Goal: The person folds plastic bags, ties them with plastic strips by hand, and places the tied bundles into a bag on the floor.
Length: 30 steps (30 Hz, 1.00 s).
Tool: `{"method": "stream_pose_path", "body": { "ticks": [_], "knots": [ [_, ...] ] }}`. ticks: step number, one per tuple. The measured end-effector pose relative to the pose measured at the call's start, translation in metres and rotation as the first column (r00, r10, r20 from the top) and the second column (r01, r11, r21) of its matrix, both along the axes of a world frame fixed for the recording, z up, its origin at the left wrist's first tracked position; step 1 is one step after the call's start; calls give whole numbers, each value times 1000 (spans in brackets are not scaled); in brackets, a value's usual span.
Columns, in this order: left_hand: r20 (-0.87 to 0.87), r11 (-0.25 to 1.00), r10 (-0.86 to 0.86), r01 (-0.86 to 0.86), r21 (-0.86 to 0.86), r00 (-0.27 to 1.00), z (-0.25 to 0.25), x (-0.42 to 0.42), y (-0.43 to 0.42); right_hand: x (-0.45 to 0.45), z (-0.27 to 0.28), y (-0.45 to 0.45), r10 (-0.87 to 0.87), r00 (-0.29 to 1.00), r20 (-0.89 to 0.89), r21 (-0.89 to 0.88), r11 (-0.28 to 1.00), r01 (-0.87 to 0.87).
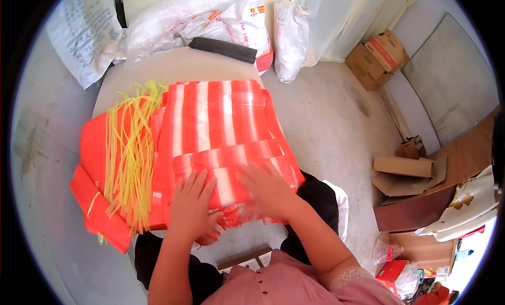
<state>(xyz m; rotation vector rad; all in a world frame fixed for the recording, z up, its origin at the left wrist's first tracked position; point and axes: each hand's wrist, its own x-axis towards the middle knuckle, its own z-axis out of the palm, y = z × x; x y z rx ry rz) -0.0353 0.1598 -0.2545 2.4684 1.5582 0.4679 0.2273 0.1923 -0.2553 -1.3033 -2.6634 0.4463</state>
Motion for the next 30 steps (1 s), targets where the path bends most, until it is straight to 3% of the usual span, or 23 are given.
{"method": "stream_pose_path", "body": {
  "ticks": [7,13,15,16,18,19,21,22,24,25,27,30],
  "knots": [
    [84,997,30,-25,-69,996,-1,-20,13,27,-1,19,64,996,69,-41,997,-61],
    [111,998,34,-38,42,993,6,-28,10,30,19,19,56,998,18,-76,996,-55],
    [171,999,32,-30,-14,985,10,-33,8,29,35,19,49,999,-12,-108,993,-50],
    [201,999,33,-26,-41,979,12,-36,7,27,46,20,-16,999,39,-225,974,24],
    [229,934,140,-52,-352,963,29,-45,7,19,82,24,-126,978,164,-438,879,187],
    [231,865,197,-58,-499,953,34,-48,9,16,92,31,-143,968,208,-413,884,219],
    [368,858,411,-218,-466,834,27,-44,10,10,101,42,-169,941,293,-363,891,273],
    [432,837,505,-302,-456,747,23,-40,10,9,96,43,-208,952,223,-249,933,262],
    [400,930,343,-368,-16,850,17,-34,19,10,74,49,-259,964,59,-1,966,259],
    [352,909,268,-356,216,897,14,-32,25,8,63,53,-166,986,30,58,985,164],
    [250,963,102,-159,219,963,10,-28,29,-4,43,51,22,1000,-10,174,985,-19],
    [136,988,-53,33,151,989,8,-4,30,-26,30,38,119,993,-10,40,992,-119]
  ]
}}
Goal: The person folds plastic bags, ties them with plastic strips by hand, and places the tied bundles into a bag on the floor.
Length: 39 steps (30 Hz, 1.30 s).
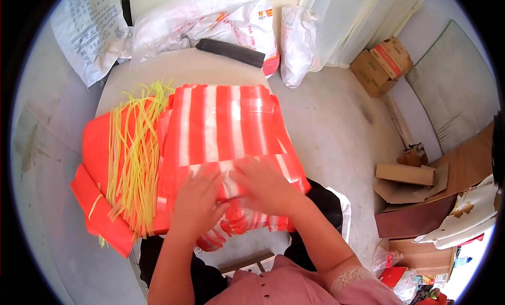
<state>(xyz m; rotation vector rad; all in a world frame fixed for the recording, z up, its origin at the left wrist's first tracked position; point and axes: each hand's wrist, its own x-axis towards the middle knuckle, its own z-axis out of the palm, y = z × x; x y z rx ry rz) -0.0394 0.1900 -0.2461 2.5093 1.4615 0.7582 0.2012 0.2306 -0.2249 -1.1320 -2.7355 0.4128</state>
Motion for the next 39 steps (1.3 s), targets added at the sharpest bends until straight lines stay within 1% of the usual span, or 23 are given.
{"method": "stream_pose_path", "body": {
  "ticks": [2,4,8,9,12,14,15,18,20,21,23,24,26,27,28,29,30,32,33,35,36,38,39],
  "knots": [
    [-20,999,-23,22,-37,1000,-16,12,0,-4,-17,0,-13,1000,-1,17,1000,13],
    [-53,1000,-7,5,-28,999,-20,15,3,-3,-31,2,-15,1000,-8,22,1000,15],
    [-160,1000,25,-28,-14,987,-29,17,8,6,-33,5,9,999,-47,55,998,-6],
    [-164,999,31,-34,-15,986,-31,16,8,8,-32,5,19,998,-63,72,997,-15],
    [-171,998,53,-57,-19,984,-35,14,9,10,-30,7,14,1000,-28,83,996,-12],
    [-168,997,65,-71,-25,984,-33,12,8,17,-39,7,-32,999,-19,69,997,34],
    [-174,996,81,-84,-11,981,-34,10,8,22,-44,8,-56,998,-15,62,996,57],
    [-197,992,126,-120,43,972,-37,0,6,35,-47,7,-97,995,-2,143,985,96],
    [-215,985,162,-144,94,963,-37,-5,6,47,-35,4,-123,992,-17,118,985,124],
    [-176,987,154,-144,65,972,-33,-6,6,49,-25,2,-134,991,-24,107,985,136],
    [-96,990,140,-140,9,986,-19,-7,2,45,2,0,-272,960,70,86,960,265],
    [-56,982,163,-167,-89,985,-10,-6,-3,43,15,0,-338,934,118,80,941,330],
    [18,937,217,-203,-285,976,6,-1,-16,39,41,0,-364,929,-63,390,848,359],
    [218,867,303,-173,-467,928,7,0,-20,37,48,0,-353,923,-153,524,763,379],
    [386,775,412,-94,-625,826,7,2,-23,36,52,0,-309,919,-246,556,731,395],
    [505,668,534,27,-743,678,7,2,-26,34,54,0,-257,907,-334,584,699,413],
    [571,625,589,125,-770,572,3,2,-29,31,55,0,-197,887,-417,608,666,433],
    [642,553,692,330,-765,329,-7,2,-32,27,32,-3,-167,895,-413,441,824,357],
    [634,620,618,208,-757,465,-11,-1,-32,25,15,-7,-150,898,-414,347,886,308],
    [517,750,472,-17,-661,714,-16,-8,-34,20,-20,-17,-115,943,-312,217,958,189],
    [444,780,433,-78,-621,785,-14,-10,-36,16,-32,-24,-93,961,-262,142,981,134],
    [270,835,359,-178,-520,894,-6,-13,-40,7,-48,-36,-78,933,-353,124,984,129],
    [222,859,325,-189,-475,919,-5,-14,-40,5,-54,-42,-73,915,-396,113,985,128]
  ]
}}
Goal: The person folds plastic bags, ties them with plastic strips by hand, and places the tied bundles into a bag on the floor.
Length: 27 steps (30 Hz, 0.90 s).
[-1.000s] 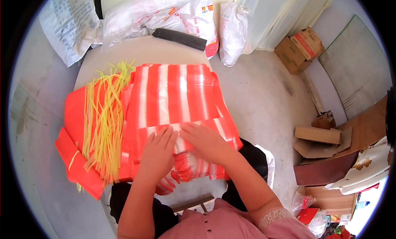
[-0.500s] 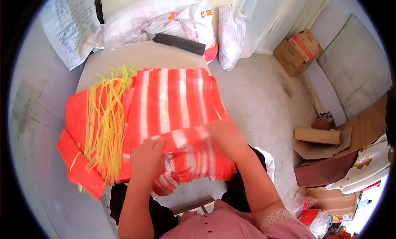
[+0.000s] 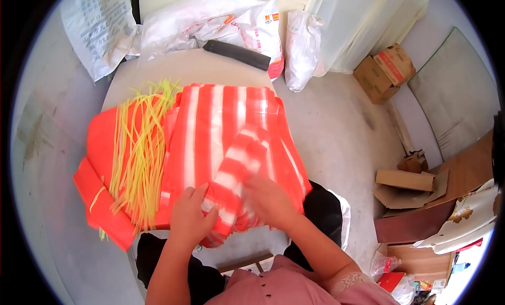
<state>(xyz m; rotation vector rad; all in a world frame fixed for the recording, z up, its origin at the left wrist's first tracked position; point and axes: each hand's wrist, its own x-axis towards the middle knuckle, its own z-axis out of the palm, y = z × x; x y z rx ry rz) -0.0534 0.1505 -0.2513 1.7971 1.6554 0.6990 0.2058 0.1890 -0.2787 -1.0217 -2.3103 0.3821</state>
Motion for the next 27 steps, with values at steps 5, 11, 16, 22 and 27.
{"method": "stream_pose_path", "body": {
  "ticks": [5,11,16,22,27],
  "knots": [
    [-181,968,-103,141,209,978,-7,3,12,-9,-1,-5,104,982,157,-2,994,-105],
    [-43,962,-225,229,149,973,-4,11,28,-23,-2,17,273,883,381,-101,962,-254],
    [26,951,-272,265,159,962,-9,9,33,-38,20,41,342,877,338,-50,937,-346],
    [11,952,-253,247,183,967,-21,10,30,-42,4,57,377,892,249,-47,925,-378],
    [-52,946,-254,260,193,966,-30,9,27,-38,-5,68,320,841,437,-170,947,-272]
  ]
}}
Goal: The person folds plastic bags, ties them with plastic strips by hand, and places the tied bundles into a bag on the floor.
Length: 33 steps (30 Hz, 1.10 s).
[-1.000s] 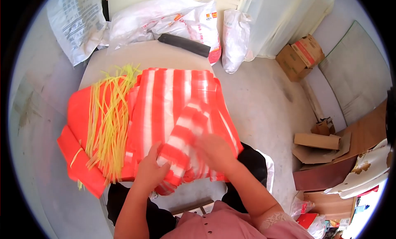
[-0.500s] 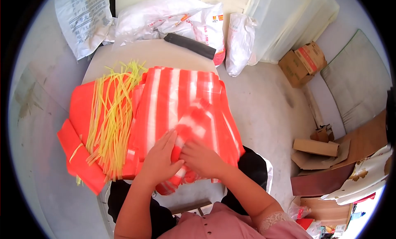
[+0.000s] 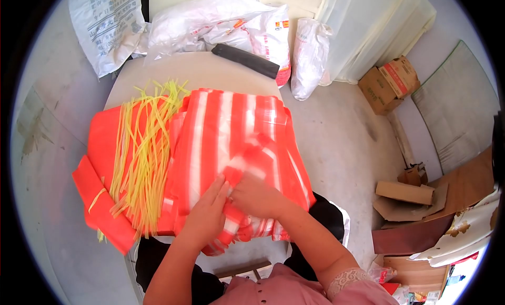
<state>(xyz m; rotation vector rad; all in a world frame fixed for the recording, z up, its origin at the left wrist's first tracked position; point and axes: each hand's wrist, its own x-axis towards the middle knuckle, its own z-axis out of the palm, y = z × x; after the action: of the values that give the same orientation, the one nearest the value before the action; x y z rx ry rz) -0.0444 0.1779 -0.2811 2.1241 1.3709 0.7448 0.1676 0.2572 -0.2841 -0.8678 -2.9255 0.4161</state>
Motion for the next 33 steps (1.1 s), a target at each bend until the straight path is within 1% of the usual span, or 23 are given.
{"method": "stream_pose_path", "body": {
  "ticks": [3,6,9,11,14,16,17,18,19,21,22,23,24,27,28,30,33],
  "knots": [
    [-21,1000,-5,5,18,1000,-6,0,-1,5,8,11,-73,996,-52,57,996,76],
    [-46,999,-13,15,49,999,-10,1,-1,12,13,21,-174,980,-92,-3,985,175],
    [-72,997,-19,24,75,997,-10,3,-1,16,21,35,-206,978,25,131,971,201],
    [-98,997,-21,28,74,995,-7,4,-2,19,28,47,-244,967,80,173,958,227],
    [-111,997,-16,24,76,994,-9,5,-2,27,24,64,-376,923,78,296,893,338],
    [-132,997,-25,34,69,991,-8,4,-1,33,5,76,-509,854,-103,283,808,516],
    [-142,997,-33,42,64,989,-8,5,-1,34,-2,81,-582,772,-255,200,750,631],
    [-130,997,-25,34,70,991,-8,5,-2,35,-8,84,-642,659,-392,97,683,724],
    [-117,997,-16,25,77,993,-8,6,-2,40,-13,81,-602,675,-426,133,696,705],
    [-107,996,1,9,89,994,-7,7,-1,35,-1,58,-514,707,-486,208,717,665],
    [-111,996,3,7,91,994,-5,8,-1,30,6,42,-410,818,-402,233,818,525],
    [-116,995,3,8,95,993,-4,9,-1,20,15,25,-290,904,-315,242,896,372],
    [-121,994,3,9,105,993,-6,11,-1,13,18,14,-154,962,-227,235,950,207],
    [-136,992,1,17,126,991,-10,12,-3,5,4,4,-186,970,-155,8,982,190],
    [-140,991,-5,23,128,990,-9,12,-4,7,4,4,-297,944,-142,55,950,307],
    [-120,994,-9,23,111,993,-5,12,-5,10,12,8,-495,859,-132,156,845,511],
    [-48,999,-22,24,46,999,1,9,-9,32,19,-4,-545,793,-274,-45,830,555]
  ]
}}
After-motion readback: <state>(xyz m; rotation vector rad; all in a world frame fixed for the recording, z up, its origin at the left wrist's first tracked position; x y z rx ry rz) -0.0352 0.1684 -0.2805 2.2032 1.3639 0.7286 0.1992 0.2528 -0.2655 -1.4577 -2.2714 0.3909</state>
